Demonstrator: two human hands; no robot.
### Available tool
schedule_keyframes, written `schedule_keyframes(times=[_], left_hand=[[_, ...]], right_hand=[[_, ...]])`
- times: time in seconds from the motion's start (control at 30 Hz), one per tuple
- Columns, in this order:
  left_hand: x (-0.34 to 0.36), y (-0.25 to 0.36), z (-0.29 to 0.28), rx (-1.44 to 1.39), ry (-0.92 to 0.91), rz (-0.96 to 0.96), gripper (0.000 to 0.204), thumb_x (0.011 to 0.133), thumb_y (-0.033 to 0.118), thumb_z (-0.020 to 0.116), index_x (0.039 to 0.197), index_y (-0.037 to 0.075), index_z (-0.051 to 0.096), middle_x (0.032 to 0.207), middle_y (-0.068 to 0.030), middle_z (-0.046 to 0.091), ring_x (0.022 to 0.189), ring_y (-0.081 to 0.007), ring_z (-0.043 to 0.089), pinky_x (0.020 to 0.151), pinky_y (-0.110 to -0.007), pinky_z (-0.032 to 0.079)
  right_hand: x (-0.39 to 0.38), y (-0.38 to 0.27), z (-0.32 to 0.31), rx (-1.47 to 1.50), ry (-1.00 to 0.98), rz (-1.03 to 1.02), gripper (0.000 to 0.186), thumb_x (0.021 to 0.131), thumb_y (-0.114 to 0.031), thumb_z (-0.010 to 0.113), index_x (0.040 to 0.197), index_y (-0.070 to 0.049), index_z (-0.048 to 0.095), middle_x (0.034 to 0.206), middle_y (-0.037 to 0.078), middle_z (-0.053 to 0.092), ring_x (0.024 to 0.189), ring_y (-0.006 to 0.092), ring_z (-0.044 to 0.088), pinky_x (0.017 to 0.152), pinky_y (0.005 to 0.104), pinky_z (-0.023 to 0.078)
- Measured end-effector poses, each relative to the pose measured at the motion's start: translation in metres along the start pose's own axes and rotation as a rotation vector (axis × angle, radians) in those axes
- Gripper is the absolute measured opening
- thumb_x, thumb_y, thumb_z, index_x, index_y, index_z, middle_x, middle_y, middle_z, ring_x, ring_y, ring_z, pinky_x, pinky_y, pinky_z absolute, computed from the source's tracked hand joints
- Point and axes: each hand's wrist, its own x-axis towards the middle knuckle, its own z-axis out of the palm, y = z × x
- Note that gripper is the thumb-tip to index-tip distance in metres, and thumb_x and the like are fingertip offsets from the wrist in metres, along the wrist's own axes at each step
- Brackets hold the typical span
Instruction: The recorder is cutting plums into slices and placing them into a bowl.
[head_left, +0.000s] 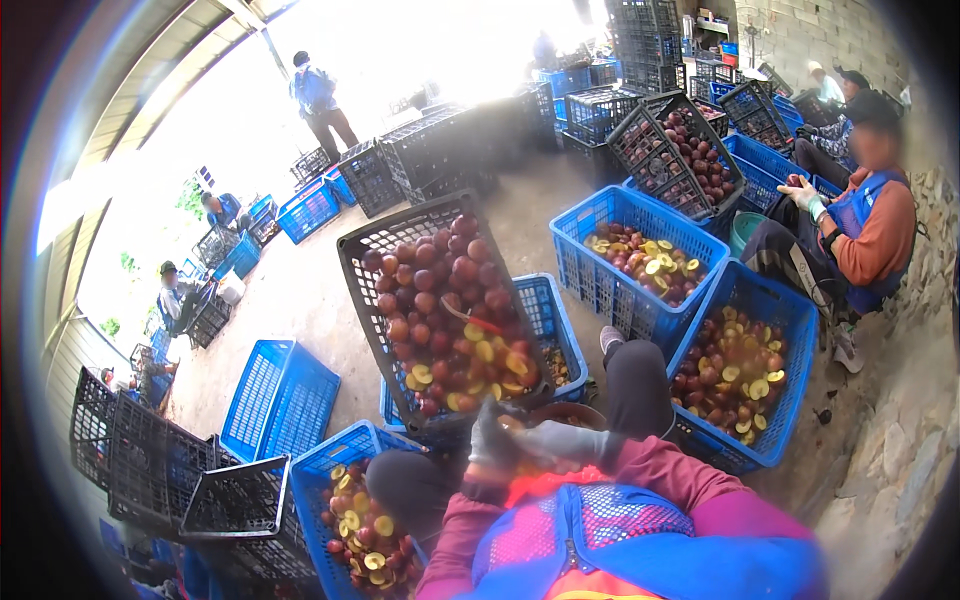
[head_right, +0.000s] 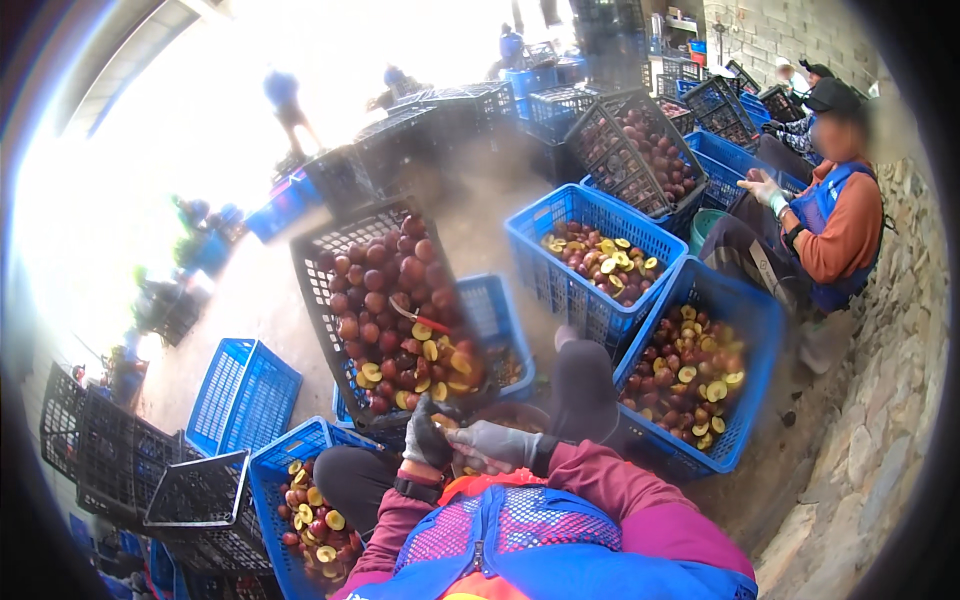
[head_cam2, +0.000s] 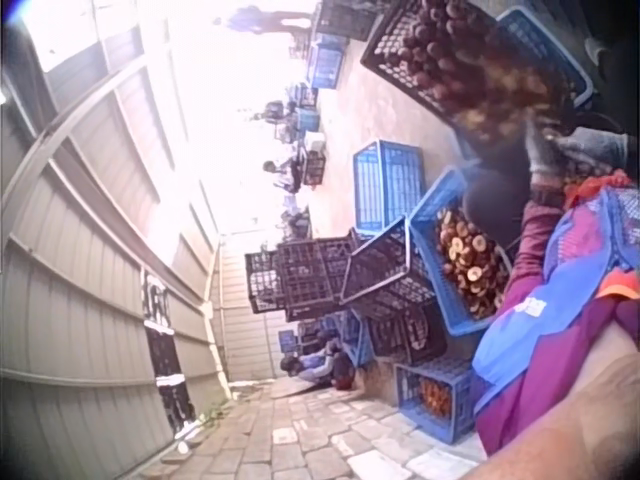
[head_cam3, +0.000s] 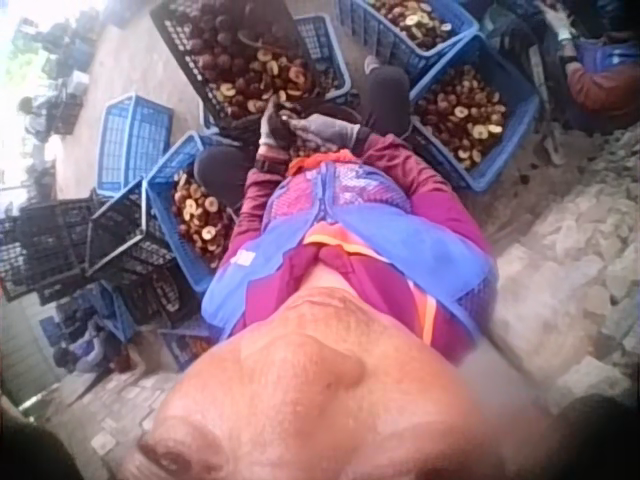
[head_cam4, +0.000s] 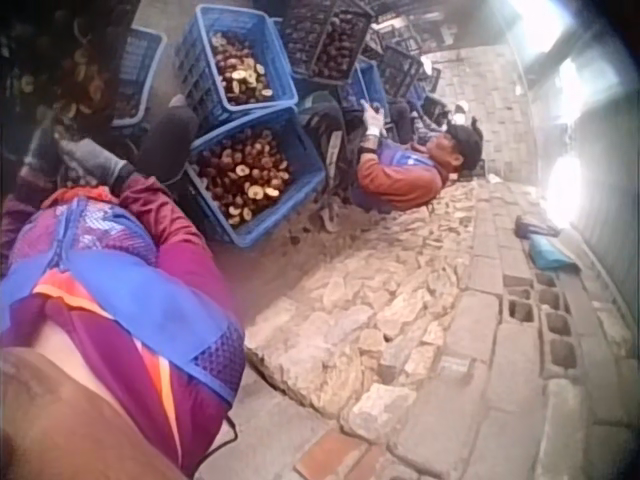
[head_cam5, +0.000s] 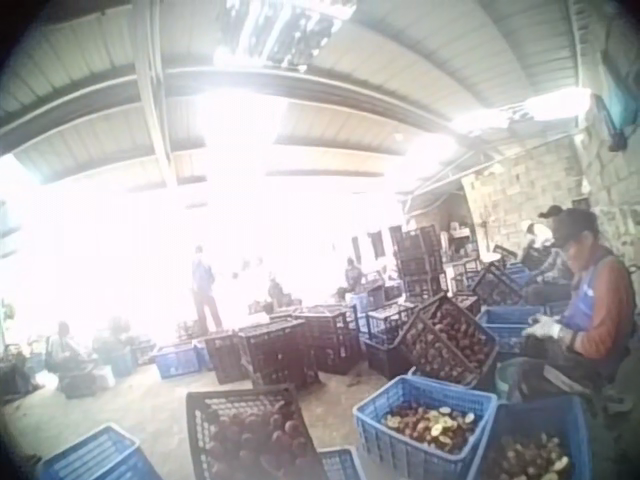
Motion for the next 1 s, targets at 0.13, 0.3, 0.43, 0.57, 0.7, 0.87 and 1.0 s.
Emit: schedule_keyframes(times=[0.13, 0.3, 0.43, 0.57, 0.7, 0.87, 1.0], left_hand=[[-0.016, 0.021, 0.022, 0.064, -0.260, 0.051, 0.045, 0.111, 0.045, 0.053, 0.121, 0.002, 0.064, 0.096, -0.0092, 0.070, 0.088, -0.0209, 0.068, 0.079, -0.035, 0.056], [0.007, 0.007, -0.019, 0.127, -0.173, 0.198, 0.038, 0.114, 0.028, 0.051, 0.139, 0.000, 0.060, 0.104, -0.0070, 0.070, 0.091, -0.0174, 0.068, 0.081, -0.032, 0.057], [0.083, 0.008, -0.094, 0.165, 0.156, 0.374, 0.028, 0.100, 0.031, 0.072, 0.108, 0.004, 0.070, 0.099, -0.0054, 0.074, 0.087, -0.0181, 0.070, 0.081, -0.033, 0.057], [0.118, 0.044, -0.142, 0.377, 0.425, 0.282, 0.022, 0.092, 0.010, 0.079, 0.111, 0.002, 0.074, 0.099, -0.0056, 0.075, 0.088, -0.0175, 0.072, 0.083, -0.031, 0.058], [0.163, 0.039, -0.170, 1.106, 0.451, 0.619, 0.040, 0.089, 0.020, 0.081, 0.125, 0.006, 0.073, 0.112, -0.0142, 0.077, 0.102, -0.0302, 0.075, 0.092, -0.042, 0.058], [0.202, -0.002, -0.110, 1.843, 0.278, 0.547, 0.062, 0.088, 0.030, 0.076, 0.146, 0.019, 0.059, 0.133, -0.0186, 0.065, 0.113, -0.0396, 0.070, 0.099, -0.051, 0.055], [0.211, -0.008, -0.099, 1.858, 0.398, 0.505, 0.056, 0.087, 0.031, 0.076, 0.139, 0.018, 0.060, 0.129, -0.0183, 0.066, 0.111, -0.0394, 0.070, 0.096, -0.053, 0.056]], right_hand=[[0.003, 0.021, -0.010, -0.080, -0.113, -0.073, 0.047, 0.111, -0.056, 0.050, 0.088, -0.016, 0.057, 0.059, -0.004, 0.047, 0.041, 0.0068, 0.040, 0.034, 0.0277, 0.030], [-0.015, -0.023, 0.005, 0.050, 0.003, 0.003, 0.048, 0.112, -0.054, 0.049, 0.087, -0.014, 0.059, 0.061, -0.003, 0.051, 0.041, 0.0068, 0.041, 0.036, 0.0276, 0.033], [0.003, 0.036, -0.013, -0.406, 0.181, -0.203, 0.045, 0.110, -0.049, 0.052, 0.096, -0.010, 0.067, 0.075, 0.005, 0.063, 0.061, 0.0189, 0.056, 0.054, 0.0361, 0.043], [0.003, 0.034, -0.026, -1.058, 0.382, 0.023, 0.049, 0.106, -0.051, 0.052, 0.106, -0.006, 0.071, 0.091, 0.022, 0.076, 0.088, 0.0421, 0.073, 0.082, 0.0519, 0.056], [0.027, 0.047, -0.020, -1.130, 0.377, 0.105, 0.054, 0.106, -0.057, 0.046, 0.107, -0.009, 0.070, 0.097, 0.025, 0.076, 0.094, 0.0471, 0.072, 0.086, 0.0570, 0.054], [0.035, 0.047, -0.020, -0.977, 0.412, 0.069, 0.052, 0.106, -0.056, 0.048, 0.107, -0.009, 0.069, 0.097, 0.026, 0.075, 0.095, 0.0481, 0.071, 0.087, 0.0571, 0.053], [0.035, 0.049, -0.027, -0.889, 0.447, -0.059, 0.051, 0.106, -0.056, 0.050, 0.103, -0.009, 0.069, 0.095, 0.025, 0.073, 0.093, 0.0465, 0.069, 0.084, 0.0557, 0.052]])
